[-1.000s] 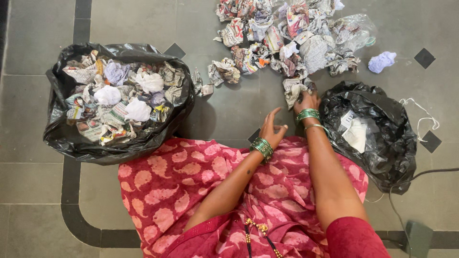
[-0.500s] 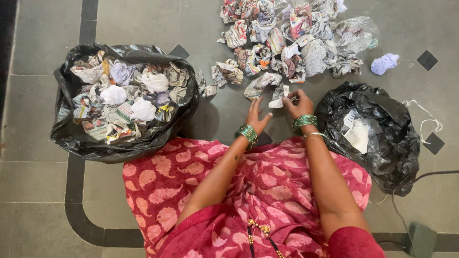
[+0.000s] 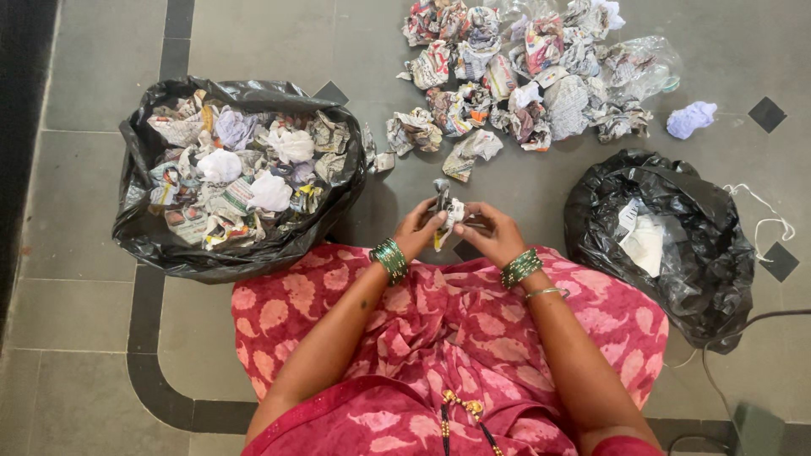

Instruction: The person sits on a tiled floor and repeatedly picks up pieces of newspaper and other paper, crumples them into small balls, and places them into a black plastic bag. The person handles the paper by hand and continues the process for the duration of the clip.

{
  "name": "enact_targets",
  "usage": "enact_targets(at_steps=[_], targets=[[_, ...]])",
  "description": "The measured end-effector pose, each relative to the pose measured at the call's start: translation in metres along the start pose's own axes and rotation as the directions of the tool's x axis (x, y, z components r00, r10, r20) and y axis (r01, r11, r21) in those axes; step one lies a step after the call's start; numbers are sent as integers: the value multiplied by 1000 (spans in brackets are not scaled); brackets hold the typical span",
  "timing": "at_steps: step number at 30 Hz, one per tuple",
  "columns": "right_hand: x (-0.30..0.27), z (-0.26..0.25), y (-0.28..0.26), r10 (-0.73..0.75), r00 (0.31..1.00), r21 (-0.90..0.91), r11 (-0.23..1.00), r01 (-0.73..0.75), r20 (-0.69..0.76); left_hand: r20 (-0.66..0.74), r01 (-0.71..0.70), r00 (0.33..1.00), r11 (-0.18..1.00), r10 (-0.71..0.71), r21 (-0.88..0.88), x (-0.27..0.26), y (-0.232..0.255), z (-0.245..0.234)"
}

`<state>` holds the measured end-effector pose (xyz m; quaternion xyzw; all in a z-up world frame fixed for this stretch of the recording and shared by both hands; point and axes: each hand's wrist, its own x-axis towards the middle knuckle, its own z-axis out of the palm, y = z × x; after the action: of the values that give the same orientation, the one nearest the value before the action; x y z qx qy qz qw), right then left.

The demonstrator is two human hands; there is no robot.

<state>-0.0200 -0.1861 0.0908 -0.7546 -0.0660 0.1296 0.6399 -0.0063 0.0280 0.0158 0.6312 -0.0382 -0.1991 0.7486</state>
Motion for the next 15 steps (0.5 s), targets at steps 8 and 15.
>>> enact_targets(at_steps=[8, 15], targets=[[22, 4, 34, 99, 972, -255, 955, -153, -215, -147, -33, 984, 919, 99, 393, 6, 11, 14], [37, -14, 79, 55, 951, -118, 988, -95, -303, -393, 3, 913, 963, 106, 269, 42, -54, -10]])
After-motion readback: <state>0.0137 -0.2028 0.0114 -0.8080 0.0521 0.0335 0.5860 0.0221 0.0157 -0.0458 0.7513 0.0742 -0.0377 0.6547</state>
